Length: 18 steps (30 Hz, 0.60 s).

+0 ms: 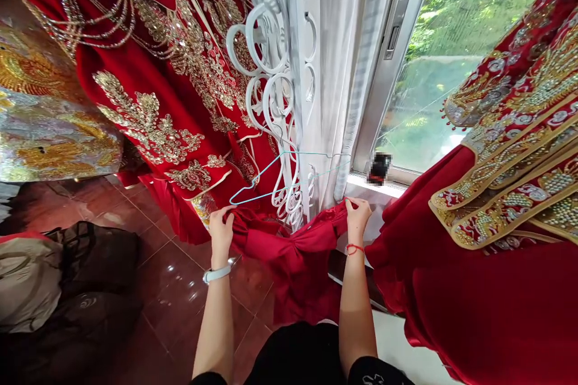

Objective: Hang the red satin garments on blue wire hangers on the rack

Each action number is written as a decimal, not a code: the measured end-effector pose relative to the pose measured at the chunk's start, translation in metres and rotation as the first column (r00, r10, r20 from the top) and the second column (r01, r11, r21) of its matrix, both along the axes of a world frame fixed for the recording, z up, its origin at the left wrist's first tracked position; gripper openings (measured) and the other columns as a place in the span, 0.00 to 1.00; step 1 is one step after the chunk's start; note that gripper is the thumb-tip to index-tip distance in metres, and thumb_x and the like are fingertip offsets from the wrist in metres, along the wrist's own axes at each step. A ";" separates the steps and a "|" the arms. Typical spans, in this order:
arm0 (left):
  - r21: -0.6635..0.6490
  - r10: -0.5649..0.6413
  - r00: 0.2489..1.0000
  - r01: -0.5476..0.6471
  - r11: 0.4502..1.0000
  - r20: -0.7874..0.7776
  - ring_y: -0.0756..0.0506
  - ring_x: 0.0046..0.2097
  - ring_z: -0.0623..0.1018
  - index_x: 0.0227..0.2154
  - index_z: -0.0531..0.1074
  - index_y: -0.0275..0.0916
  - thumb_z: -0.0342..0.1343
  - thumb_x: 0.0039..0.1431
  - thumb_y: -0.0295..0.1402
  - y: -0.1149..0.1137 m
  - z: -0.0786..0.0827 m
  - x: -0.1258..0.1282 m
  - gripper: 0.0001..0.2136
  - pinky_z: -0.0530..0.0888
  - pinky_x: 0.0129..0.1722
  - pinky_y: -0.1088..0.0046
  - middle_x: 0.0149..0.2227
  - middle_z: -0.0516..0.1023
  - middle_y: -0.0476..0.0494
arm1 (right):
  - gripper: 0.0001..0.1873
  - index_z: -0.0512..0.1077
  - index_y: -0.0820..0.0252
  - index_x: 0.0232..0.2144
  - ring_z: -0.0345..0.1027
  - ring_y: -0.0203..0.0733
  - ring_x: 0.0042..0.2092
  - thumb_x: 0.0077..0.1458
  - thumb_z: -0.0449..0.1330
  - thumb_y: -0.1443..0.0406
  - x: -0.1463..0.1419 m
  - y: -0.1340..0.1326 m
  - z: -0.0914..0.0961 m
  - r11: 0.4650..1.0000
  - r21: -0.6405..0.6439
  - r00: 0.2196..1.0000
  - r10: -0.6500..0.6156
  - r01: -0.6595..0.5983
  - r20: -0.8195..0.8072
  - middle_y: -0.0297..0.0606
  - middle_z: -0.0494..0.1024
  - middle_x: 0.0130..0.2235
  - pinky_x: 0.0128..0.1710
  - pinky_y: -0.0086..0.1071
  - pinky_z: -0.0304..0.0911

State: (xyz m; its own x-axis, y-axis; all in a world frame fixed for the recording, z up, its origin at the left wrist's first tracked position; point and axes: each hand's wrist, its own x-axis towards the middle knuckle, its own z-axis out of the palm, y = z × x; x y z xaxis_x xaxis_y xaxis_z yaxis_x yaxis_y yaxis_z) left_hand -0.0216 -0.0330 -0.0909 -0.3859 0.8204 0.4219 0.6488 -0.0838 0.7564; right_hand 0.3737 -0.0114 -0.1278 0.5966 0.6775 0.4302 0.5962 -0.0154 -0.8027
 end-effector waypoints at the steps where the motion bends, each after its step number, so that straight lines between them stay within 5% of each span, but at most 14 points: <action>1: -0.030 -0.022 0.999 0.022 0.999 -0.022 0.41 0.46 0.75 0.42 0.80 0.39 0.50 0.60 0.29 -0.002 -0.004 0.002 0.13 0.72 0.54 0.60 0.42 0.74 0.38 | 0.14 0.83 0.60 0.27 0.75 0.53 0.39 0.49 0.58 0.61 0.000 -0.002 -0.005 0.999 -0.029 1.000 0.029 -0.029 0.002 0.49 0.85 0.34 0.45 0.42 0.68; 6: -0.239 -0.050 0.981 0.004 0.971 -0.186 0.42 0.41 0.76 0.48 0.78 0.40 0.46 0.67 0.33 -0.012 -0.013 0.003 0.16 0.73 0.44 0.64 0.49 0.72 0.35 | 0.11 0.79 0.59 0.24 0.73 0.52 0.43 0.49 0.58 0.61 0.004 -0.008 -0.020 0.993 -0.114 0.998 0.034 -0.041 -0.060 0.50 0.82 0.36 0.48 0.43 0.67; 11: -0.190 0.090 0.938 -0.161 0.968 -0.334 0.38 0.46 0.74 0.44 0.78 0.37 0.47 0.67 0.31 -0.017 -0.026 0.003 0.14 0.69 0.46 0.62 0.49 0.76 0.31 | 0.12 0.65 0.54 0.14 0.74 0.53 0.42 0.46 0.59 0.65 0.011 -0.011 -0.032 0.960 -0.238 0.875 0.011 -0.144 -0.483 0.41 0.73 0.24 0.47 0.47 0.68; 15: -0.216 0.095 0.995 -0.097 0.971 -0.018 0.42 0.37 0.72 0.31 0.74 0.37 0.50 0.62 0.29 -0.014 -0.051 0.006 0.09 0.66 0.40 0.66 0.34 0.75 0.38 | 0.15 0.63 0.53 0.13 0.74 0.47 0.28 0.47 0.60 0.62 0.009 -0.017 -0.041 0.912 -0.210 0.743 0.135 -0.352 -0.656 0.37 0.71 0.18 0.35 0.41 0.73; 18: -0.267 0.113 0.965 -0.047 0.963 0.235 0.47 0.27 0.66 0.24 0.67 0.40 0.50 0.59 0.30 -0.014 -0.073 0.010 0.09 0.63 0.33 0.70 0.23 0.66 0.49 | 0.13 0.67 0.54 0.16 0.75 0.45 0.27 0.48 0.61 0.59 0.003 -0.020 -0.043 0.905 -0.115 0.634 0.192 -0.410 -0.749 0.40 0.76 0.22 0.33 0.40 0.75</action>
State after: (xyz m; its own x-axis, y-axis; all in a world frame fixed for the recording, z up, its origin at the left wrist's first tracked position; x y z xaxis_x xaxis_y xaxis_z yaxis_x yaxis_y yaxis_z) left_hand -0.0120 -0.0474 -0.1636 -0.5196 0.8502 0.0844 0.4363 0.1791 0.8818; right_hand 0.3771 -0.0313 -0.1704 0.3828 0.8909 -0.2444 -0.1428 -0.2043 -0.9684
